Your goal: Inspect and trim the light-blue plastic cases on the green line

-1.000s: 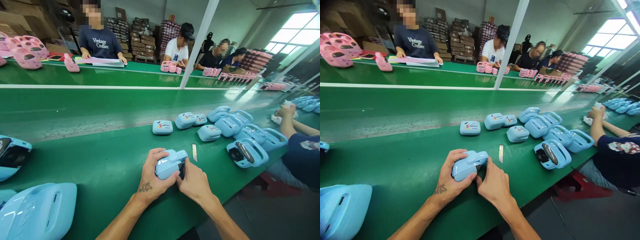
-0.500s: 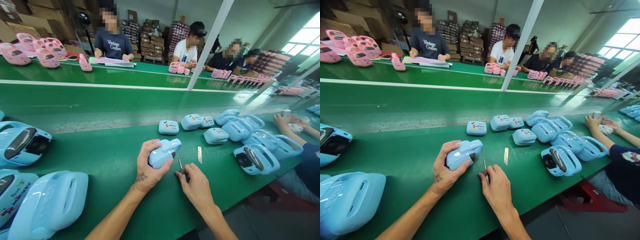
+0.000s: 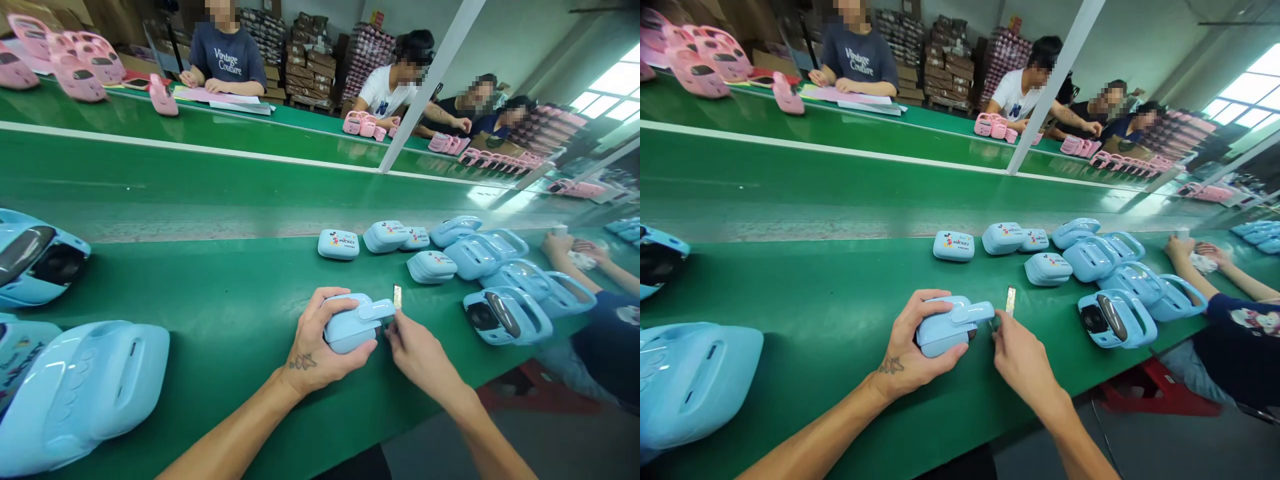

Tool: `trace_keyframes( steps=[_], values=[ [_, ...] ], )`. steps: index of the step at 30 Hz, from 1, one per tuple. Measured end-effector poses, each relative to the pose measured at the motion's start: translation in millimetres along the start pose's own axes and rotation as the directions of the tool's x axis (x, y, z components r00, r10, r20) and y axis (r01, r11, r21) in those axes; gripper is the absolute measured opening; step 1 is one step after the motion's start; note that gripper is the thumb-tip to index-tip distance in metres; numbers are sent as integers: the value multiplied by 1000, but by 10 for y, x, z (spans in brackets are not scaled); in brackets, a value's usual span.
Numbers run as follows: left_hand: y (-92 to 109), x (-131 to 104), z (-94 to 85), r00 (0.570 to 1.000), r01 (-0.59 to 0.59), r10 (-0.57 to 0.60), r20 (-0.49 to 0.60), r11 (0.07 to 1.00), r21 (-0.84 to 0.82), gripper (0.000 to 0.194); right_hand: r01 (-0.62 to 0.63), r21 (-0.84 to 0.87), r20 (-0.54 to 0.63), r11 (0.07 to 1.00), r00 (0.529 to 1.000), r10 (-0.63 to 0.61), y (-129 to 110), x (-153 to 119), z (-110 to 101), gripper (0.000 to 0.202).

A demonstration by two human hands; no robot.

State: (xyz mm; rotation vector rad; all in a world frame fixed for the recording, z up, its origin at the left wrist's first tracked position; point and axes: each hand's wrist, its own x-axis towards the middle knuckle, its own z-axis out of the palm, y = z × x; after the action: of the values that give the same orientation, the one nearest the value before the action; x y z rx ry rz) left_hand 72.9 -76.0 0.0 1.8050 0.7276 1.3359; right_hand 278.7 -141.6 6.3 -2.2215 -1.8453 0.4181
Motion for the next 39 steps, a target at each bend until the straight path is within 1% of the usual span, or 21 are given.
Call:
trace_keyframes(
  steps=[2,4,6,7,9,10,12,14,15,17,19,22,26,28,30,33,37,39],
  values=[
    [3,-10,11,1000,17,-17,16,1000,-13,54,9,204,16,979,1000,-12,151,73,-177,29],
    [11,-25,26,998,43,-42,49,999,-26,54,7,392,47,920,998,-28,241,109,-396,32],
    [20,-37,43,994,69,-66,90,997,-26,55,21,492,61,870,996,-58,216,99,-622,33],
    [25,-41,50,991,80,-77,106,997,-20,54,47,497,51,867,995,-83,157,81,-725,33],
    [31,-41,58,989,89,-87,121,996,-8,54,145,419,33,896,984,-175,-28,36,-893,31],
    [33,-39,60,989,87,-85,122,996,-5,53,210,353,53,912,969,-243,-136,15,-950,30],
    [35,-32,59,989,78,-77,126,997,-4,51,360,209,131,909,911,-391,-334,-9,-1007,35],
    [37,-25,56,989,67,-66,134,998,-1,49,505,54,194,861,841,-505,-469,-8,-999,42],
    [39,-22,55,988,64,-63,137,998,1,47,560,-25,210,828,813,-543,-508,1,-980,43],
    [44,-17,54,989,59,-59,136,998,-1,45,623,-158,232,766,777,-585,-544,25,-933,42],
    [51,-14,56,990,55,-54,132,998,-9,44,644,-240,263,727,764,-590,-552,49,-894,39],
    [57,-15,62,990,56,-54,131,998,-11,44,650,-292,321,701,757,-569,-562,76,-879,36],
    [55,-24,70,988,74,-73,135,997,-1,45,684,-262,381,680,721,-579,-597,103,-925,38],
    [52,-26,73,988,75,-75,138,997,2,46,690,-251,402,679,712,-576,-623,111,-956,39],
    [49,-27,76,989,60,-60,137,998,1,46,676,-258,435,690,719,-543,-654,114,-981,38],
    [44,-27,80,991,35,-34,128,999,-3,47,642,-278,502,715,732,-462,-705,118,-1005,39],
    [39,-29,82,992,24,-25,124,1000,4,46,604,-303,591,737,726,-352,-777,137,-1028,41],
    [39,-28,82,992,26,-26,124,1000,6,46,588,-326,616,740,726,-305,-811,149,-1040,43]
  ],
)
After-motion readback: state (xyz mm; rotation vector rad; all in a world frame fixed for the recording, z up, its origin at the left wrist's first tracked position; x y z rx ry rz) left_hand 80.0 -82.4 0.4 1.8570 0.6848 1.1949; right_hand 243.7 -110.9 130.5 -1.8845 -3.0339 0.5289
